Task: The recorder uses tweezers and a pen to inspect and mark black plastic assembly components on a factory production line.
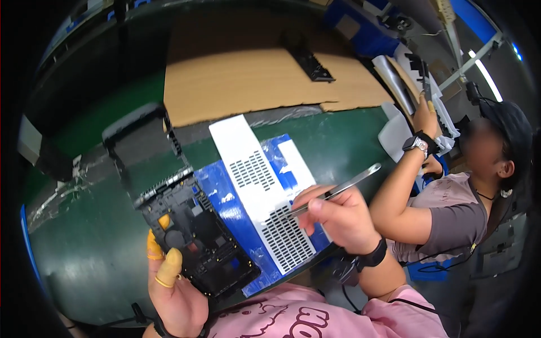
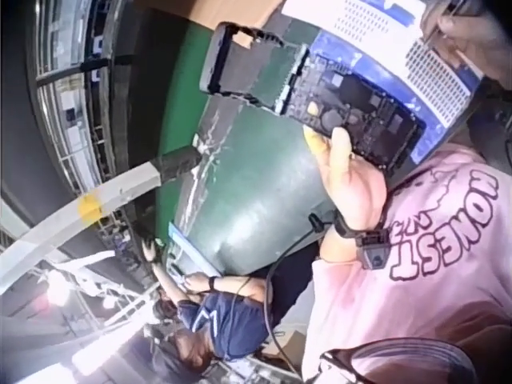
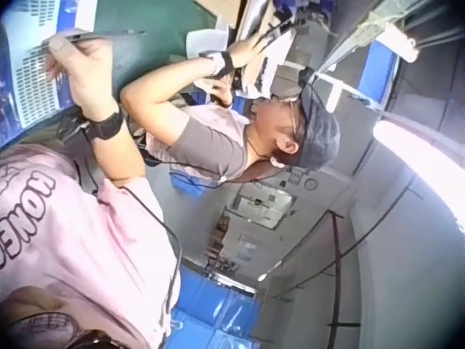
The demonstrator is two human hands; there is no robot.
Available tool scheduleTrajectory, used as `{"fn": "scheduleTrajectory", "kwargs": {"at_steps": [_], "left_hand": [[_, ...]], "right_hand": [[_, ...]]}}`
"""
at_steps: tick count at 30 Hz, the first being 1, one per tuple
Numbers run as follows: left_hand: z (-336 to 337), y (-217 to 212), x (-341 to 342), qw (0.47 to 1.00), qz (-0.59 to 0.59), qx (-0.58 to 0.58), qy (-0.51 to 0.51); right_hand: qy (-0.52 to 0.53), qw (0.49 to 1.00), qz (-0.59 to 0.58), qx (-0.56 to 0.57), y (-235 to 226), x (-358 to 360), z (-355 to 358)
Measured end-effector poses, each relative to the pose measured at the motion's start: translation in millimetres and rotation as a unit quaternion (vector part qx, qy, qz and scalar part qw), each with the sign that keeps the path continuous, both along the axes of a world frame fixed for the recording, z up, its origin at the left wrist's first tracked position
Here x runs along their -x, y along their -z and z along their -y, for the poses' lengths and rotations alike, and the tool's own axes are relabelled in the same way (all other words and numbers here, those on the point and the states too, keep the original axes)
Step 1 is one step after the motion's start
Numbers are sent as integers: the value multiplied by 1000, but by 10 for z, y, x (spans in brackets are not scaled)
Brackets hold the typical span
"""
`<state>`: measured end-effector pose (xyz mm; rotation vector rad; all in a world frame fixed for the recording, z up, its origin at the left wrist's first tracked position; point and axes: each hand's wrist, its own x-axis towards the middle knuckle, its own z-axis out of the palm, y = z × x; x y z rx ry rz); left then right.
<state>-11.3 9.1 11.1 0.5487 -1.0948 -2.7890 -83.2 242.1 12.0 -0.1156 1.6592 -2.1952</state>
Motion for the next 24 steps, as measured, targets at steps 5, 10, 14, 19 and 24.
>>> {"fn": "scheduleTrajectory", "kwargs": {"at_steps": [5, 10, 14, 19, 24], "left_hand": [[11, 121, 40, 999, 28, 26, -2], [-16, 174, 51, 998, 57, 35, 6], [-64, 64, 87, 998, 56, 13, 4], [-58, 58, 93, 996, 80, 18, -23], [-75, 80, 125, 998, 61, -6, -1]], "right_hand": [[-5, 999, 0, -41, 132, 125, 61], [52, 997, 5, -62, 281, 173, 94], [58, 997, -8, -59, 325, 176, 60], [62, 996, -11, -70, 336, 192, 107], [77, 993, -18, -83, 301, 185, 51]]}}
